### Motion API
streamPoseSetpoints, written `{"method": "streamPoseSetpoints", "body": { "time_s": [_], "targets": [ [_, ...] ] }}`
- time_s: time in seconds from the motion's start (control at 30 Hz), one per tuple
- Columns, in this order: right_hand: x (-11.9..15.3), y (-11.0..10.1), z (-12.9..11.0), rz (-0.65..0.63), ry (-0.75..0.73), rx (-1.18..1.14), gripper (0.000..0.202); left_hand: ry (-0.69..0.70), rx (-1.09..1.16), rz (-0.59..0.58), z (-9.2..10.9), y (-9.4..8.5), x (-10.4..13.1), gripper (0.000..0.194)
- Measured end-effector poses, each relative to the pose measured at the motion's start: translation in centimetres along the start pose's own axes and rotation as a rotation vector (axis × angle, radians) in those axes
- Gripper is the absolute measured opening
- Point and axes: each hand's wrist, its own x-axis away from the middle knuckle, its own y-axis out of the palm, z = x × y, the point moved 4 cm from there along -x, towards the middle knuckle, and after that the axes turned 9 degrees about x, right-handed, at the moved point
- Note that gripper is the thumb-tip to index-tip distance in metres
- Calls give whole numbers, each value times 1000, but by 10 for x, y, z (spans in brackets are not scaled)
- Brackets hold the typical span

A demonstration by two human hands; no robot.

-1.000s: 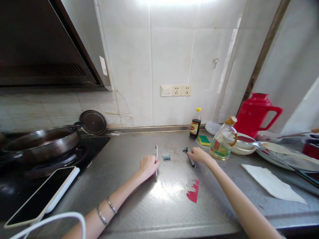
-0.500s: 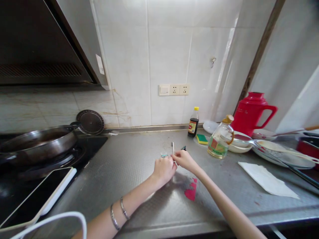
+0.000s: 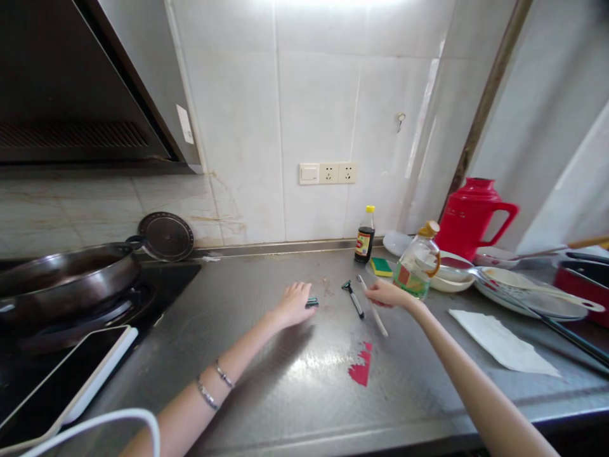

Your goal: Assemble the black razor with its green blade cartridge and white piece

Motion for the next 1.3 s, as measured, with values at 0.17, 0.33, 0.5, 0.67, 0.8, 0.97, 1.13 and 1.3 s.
{"method": "streamPoseSetpoints", "body": {
  "time_s": [0.17, 0.33, 0.5, 0.67, 0.8, 0.97, 1.13, 1.3],
  "targets": [
    [-17, 10, 19, -61, 46, 58, 28, -25, 55, -50, -27, 12, -2, 69],
    [-28, 12, 20, -85, 66, 90, 27, -16, 95, -62, -33, 21, -3, 76],
    [-32, 13, 18, -103, 58, 106, 26, -2, 158, -45, -35, 28, -7, 72],
    [-33, 15, 18, -92, 53, 108, 28, -5, 206, -21, -38, 33, -9, 67],
    [-29, 10, 21, -72, 33, 95, 38, -42, 222, 21, -41, 33, -10, 66],
    [-18, -10, 15, 69, -45, 96, 38, 12, 294, 54, -31, 29, -13, 65],
    [8, -21, -29, 129, -390, 129, 47, 173, 379, 61, 3, 24, -18, 69],
    [39, -15, -68, 67, -567, 171, 73, 273, 403, 49, 42, 21, -20, 75]
  ]
}}
